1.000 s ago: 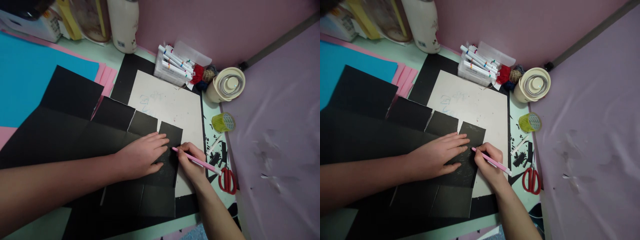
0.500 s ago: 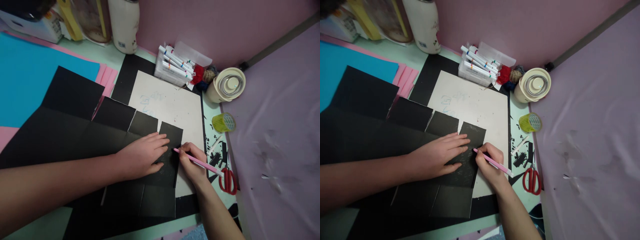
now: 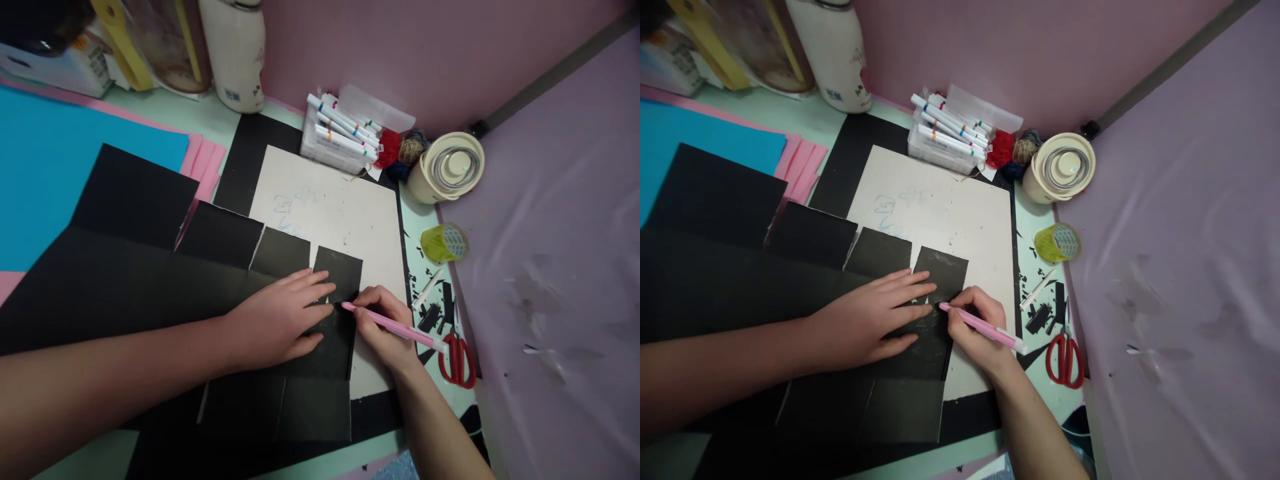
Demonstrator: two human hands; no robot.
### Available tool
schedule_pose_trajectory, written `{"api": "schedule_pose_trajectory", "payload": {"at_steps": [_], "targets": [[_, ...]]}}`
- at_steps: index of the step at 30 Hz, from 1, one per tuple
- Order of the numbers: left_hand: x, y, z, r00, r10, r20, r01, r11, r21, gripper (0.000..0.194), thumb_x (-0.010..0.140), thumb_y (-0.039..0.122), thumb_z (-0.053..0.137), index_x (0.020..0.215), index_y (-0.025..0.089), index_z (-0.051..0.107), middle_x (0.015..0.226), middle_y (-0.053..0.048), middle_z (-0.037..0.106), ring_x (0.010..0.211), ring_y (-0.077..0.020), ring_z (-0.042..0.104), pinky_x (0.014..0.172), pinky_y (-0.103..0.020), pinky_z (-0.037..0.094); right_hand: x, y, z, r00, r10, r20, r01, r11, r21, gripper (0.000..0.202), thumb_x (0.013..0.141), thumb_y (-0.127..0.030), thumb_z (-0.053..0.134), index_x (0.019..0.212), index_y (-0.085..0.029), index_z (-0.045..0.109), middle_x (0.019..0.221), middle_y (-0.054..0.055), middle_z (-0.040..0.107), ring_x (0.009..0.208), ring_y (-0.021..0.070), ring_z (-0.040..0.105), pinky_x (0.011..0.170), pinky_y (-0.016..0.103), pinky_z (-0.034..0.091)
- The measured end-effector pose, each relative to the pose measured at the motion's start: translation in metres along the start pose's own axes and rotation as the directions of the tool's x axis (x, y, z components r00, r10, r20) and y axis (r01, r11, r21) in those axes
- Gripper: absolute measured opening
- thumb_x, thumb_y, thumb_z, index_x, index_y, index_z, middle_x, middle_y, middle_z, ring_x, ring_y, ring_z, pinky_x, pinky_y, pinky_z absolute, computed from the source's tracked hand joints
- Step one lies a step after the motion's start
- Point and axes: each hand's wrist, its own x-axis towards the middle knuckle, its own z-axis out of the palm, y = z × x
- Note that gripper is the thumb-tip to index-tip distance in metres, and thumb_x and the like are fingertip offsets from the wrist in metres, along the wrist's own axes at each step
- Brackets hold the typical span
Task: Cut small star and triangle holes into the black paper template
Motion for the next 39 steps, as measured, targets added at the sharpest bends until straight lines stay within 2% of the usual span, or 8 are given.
{"api": "schedule_pose_trajectory", "payload": {"at_steps": [5,23,39], "targets": [[0.000,-0.001,-0.001,1.000,0.000,0.000,0.000,1.000,-0.005,0.034,0.089,0.030,0.057,0.118,0.015,0.066,0.140,-0.014,0.054,0.139,-0.0337,0.036,0.114,-0.052,0.032,0.002,-0.006,-0.001,0.996,-0.042,0.074,0.042,0.999,-0.006,0.005,0.081,-0.014,0.062,0.081,-0.019,0.061,0.075,0.001,0.061,0.066,0.0146,0.056,0.061,0.027,0.043],[0.000,-0.001,0.000,1.000,-0.025,-0.010,0.024,0.998,-0.059,0.033,0.090,0.030,0.057,0.119,0.016,0.066,0.141,-0.011,0.054,0.140,-0.0302,0.037,0.117,-0.049,0.028,0.005,-0.012,-0.001,0.995,-0.020,0.099,0.024,0.999,-0.044,0.005,0.080,-0.013,0.063,0.081,-0.019,0.062,0.074,0.002,0.064,0.065,0.0146,0.059,0.059,0.026,0.046],[0.000,-0.001,-0.001,1.000,-0.025,-0.017,0.024,0.997,-0.069,0.033,0.090,0.030,0.058,0.119,0.016,0.065,0.140,-0.012,0.054,0.139,-0.0305,0.038,0.117,-0.049,0.028,0.008,-0.016,0.002,0.998,0.042,0.048,-0.038,0.997,-0.070,0.006,0.078,-0.016,0.064,0.074,-0.019,0.061,0.068,0.001,0.063,0.059,0.0137,0.056,0.053,0.024,0.043]]}}
